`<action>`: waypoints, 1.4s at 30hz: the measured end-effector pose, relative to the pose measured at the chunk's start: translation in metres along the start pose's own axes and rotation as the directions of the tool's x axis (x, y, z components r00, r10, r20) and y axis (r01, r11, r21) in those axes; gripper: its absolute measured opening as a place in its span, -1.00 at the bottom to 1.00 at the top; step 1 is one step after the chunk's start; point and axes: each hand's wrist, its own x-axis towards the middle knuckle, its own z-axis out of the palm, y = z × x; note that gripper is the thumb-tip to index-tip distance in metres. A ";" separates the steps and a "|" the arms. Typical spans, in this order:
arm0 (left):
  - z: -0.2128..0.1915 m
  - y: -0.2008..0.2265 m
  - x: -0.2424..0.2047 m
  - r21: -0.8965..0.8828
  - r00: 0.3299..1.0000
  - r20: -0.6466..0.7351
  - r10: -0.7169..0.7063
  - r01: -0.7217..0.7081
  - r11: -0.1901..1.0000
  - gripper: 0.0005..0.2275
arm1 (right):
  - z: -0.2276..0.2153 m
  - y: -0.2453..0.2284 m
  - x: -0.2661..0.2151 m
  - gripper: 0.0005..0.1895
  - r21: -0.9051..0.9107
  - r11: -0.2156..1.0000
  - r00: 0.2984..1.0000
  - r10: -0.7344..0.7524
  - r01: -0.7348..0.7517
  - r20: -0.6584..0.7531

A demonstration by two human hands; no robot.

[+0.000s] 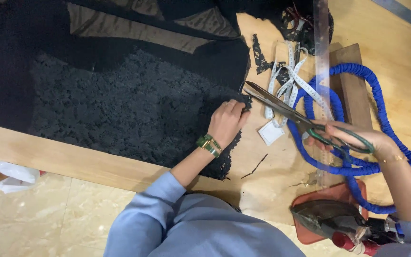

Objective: The person measures a piece of black lace fabric on a wooden table using a ruler and chalk. They then use scissors to cut the fabric along the marked lines. The person repeats the measuring and cutting process on another section of the fabric.

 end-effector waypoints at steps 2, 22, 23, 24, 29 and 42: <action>-0.022 0.007 -0.012 -0.172 0.993 0.073 0.094 -0.080 0.982 -0.81 | -0.009 0.002 0.006 -0.19 -0.002 1.000 0.999 -0.021 0.021 0.044; -0.186 -0.087 -0.224 0.187 0.970 0.182 0.164 -0.198 0.962 -0.61 | 0.008 0.021 0.004 -0.25 -0.039 0.993 0.992 0.113 -0.115 -0.058; -0.184 -0.086 -0.223 0.199 0.963 0.213 0.164 -0.207 0.958 -0.61 | 0.010 0.017 0.002 -0.28 -0.047 0.994 0.992 0.098 -0.102 -0.073; -0.185 -0.083 -0.221 0.201 0.965 0.207 0.161 -0.203 0.958 -0.61 | 0.014 0.015 0.002 -0.28 -0.054 0.993 0.993 0.098 -0.102 -0.071; -0.182 -0.071 -0.201 0.168 0.938 0.228 0.263 -0.304 0.938 -0.61 | 0.020 0.009 0.001 -0.27 -0.036 0.977 0.969 0.203 -0.209 -0.140; -0.174 -0.075 -0.197 0.185 0.953 0.169 0.253 -0.282 0.941 -0.72 | -0.015 0.040 0.007 -0.29 -0.015 0.992 0.990 0.127 -0.129 -0.066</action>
